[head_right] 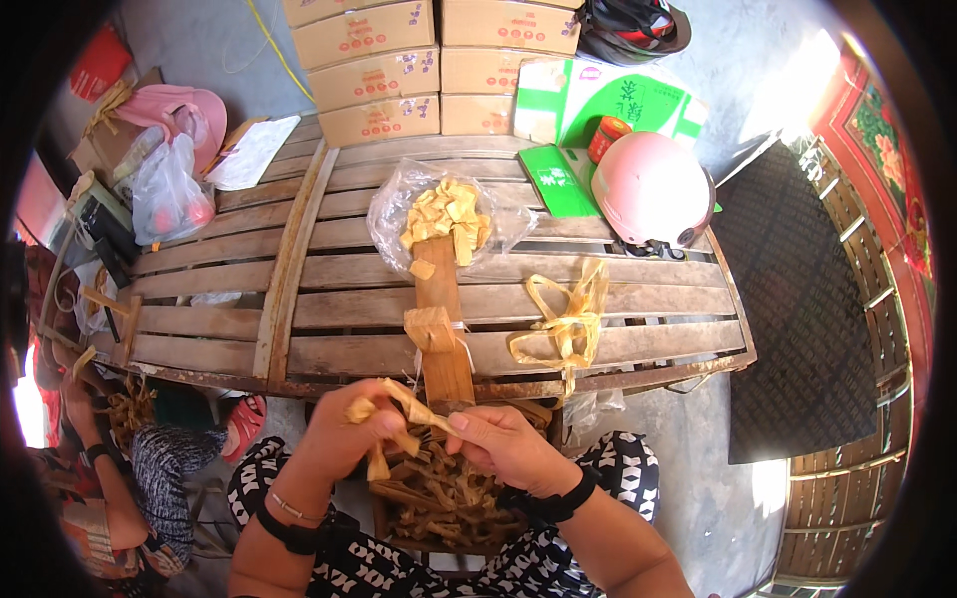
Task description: The person braids yellow food strips by hand using a wooden post on a bench to secure them, then drops the completed knots into a basket.
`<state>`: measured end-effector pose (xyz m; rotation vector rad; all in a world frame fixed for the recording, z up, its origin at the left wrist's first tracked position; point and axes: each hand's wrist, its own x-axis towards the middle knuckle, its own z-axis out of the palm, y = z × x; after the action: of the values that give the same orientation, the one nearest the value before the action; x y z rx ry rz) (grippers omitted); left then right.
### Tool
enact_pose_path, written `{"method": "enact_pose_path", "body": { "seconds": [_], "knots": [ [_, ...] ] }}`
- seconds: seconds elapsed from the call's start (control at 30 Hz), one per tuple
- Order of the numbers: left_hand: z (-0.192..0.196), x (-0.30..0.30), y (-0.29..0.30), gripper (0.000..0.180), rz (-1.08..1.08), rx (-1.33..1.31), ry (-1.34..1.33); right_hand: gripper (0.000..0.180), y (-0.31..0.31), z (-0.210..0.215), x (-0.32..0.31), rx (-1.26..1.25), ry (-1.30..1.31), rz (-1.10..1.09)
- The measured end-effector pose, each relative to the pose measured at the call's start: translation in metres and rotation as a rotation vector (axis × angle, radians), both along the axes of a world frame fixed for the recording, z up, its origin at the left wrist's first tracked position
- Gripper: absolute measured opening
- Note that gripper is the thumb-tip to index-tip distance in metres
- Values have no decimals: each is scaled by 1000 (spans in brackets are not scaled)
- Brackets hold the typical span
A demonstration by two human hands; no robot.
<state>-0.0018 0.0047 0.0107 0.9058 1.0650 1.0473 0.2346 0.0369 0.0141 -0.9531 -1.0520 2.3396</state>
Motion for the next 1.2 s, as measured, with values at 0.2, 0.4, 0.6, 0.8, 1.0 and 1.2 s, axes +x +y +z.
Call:
{"method": "enact_pose_path", "body": {
  "seconds": [0.2, 0.4, 0.6, 0.8, 1.0, 1.2],
  "knots": [
    [-16, 15, -1, 14, 48, -99, -184, 35, -1, 3, -10, 212, -264, 64],
    [-32, 19, 9, 12, 174, -47, -18, 16, 18, -17, -10, 619, -283, -280],
    [-68, 28, 30, 15, 241, 43, 180, 11, 31, -38, -16, 1332, -662, -348],
    [-57, 17, 22, 18, 294, -143, 91, 12, 33, -45, -11, 1054, -515, -501],
    [-33, 33, 0, 24, -210, -179, -142, 14, 19, -15, -8, 262, 317, -455],
    [-33, 51, -7, 29, -55, -283, -487, 11, 6, -17, -8, 215, 401, -304]
  ]
}}
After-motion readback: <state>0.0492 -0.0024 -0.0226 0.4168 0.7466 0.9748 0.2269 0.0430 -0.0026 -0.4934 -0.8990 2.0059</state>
